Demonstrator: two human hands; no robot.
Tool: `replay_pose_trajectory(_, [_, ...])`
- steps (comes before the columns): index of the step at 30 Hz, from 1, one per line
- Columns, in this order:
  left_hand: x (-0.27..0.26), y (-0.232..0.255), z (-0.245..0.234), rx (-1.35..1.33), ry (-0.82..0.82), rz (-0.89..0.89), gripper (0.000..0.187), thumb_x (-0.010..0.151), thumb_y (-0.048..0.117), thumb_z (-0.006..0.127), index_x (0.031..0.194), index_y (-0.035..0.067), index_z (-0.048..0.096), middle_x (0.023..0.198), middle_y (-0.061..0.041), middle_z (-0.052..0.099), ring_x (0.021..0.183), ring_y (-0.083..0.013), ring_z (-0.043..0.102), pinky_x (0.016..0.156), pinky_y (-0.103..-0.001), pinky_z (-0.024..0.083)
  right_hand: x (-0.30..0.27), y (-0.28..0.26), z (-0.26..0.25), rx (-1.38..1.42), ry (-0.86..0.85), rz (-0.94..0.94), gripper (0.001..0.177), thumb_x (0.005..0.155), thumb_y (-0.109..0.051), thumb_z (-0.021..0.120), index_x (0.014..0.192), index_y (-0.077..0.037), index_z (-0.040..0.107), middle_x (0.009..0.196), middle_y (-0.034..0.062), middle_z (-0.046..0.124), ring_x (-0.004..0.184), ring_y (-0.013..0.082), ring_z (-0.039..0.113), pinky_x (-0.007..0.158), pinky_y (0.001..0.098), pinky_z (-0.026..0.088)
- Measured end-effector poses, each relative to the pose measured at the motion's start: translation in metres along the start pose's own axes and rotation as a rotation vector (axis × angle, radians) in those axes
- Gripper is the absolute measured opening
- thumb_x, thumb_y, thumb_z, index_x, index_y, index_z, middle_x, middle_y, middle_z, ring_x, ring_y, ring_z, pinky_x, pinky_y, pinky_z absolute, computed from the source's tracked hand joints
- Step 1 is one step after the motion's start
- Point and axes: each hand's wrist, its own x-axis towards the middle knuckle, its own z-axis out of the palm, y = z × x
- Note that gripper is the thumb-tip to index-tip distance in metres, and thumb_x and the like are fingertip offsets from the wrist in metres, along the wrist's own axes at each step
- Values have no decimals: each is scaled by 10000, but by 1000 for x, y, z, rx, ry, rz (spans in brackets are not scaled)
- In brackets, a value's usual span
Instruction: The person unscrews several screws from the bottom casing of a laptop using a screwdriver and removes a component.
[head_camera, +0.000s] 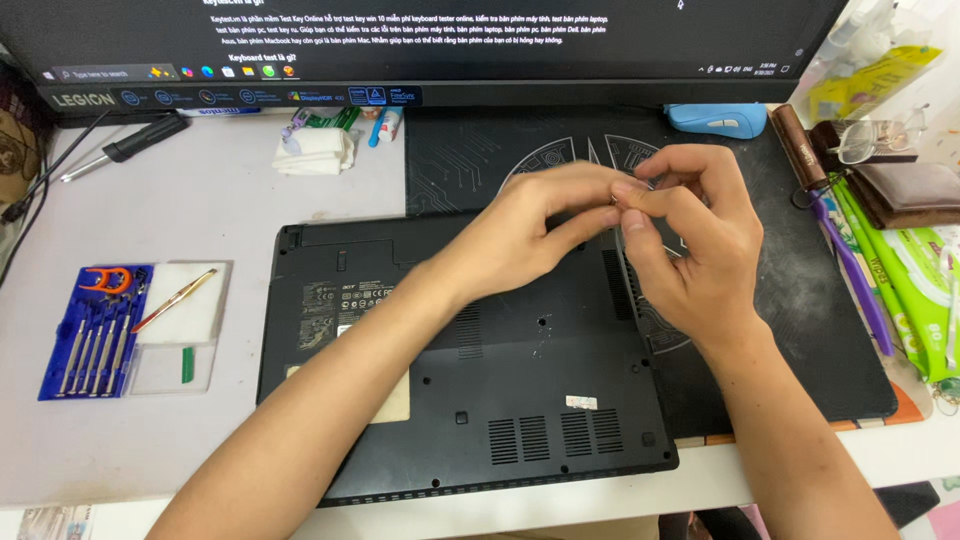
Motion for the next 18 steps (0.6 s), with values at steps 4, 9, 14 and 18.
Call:
replay_pose_trajectory(4, [-1, 3, -4, -18, -58, -153, 212, 1043, 187, 526, 1019, 93, 714, 958, 2, 781, 907, -101, 737, 820, -252, 564, 0, -2, 1, -15, -25, 4, 135, 990, 81, 623, 1071, 50, 726, 1151, 256, 567, 880, 302, 559, 739, 367, 495])
replay_pose_trajectory(9, [2, 4, 8, -115, 292, -352, 154, 788, 158, 860, 748, 115, 718, 709, 24, 727, 667, -55, 686, 651, -203, 571, 1, -3, 4, -21, -26, -1, 144, 989, 85, 617, 1083, 73, 724, 1135, 254, 567, 995, 340, 586, 763, 374, 499])
replay_pose_trajectory(14, [-1, 6, -9, -59, -43, -200, 179, 1021, 251, 572, 1072, 119, 683, 900, 24, 691, 839, -95, 622, 783, -263, 528, 1, -3, 3, -52, 1, -6, 108, 992, 98, 667, 1070, 60, 731, 1138, 255, 571, 923, 317, 573, 752, 366, 494])
replay_pose_trajectory(18, [-2, 2, -3, -65, 36, -226, 178, 973, 195, 668, 879, 67, 747, 791, 42, 738, 850, 50, 562, 722, -199, 515, 3, -10, 4, -54, 26, 19, 40, 1009, 76, 709, 1022, 60, 743, 1075, 230, 597, 936, 311, 602, 753, 357, 482])
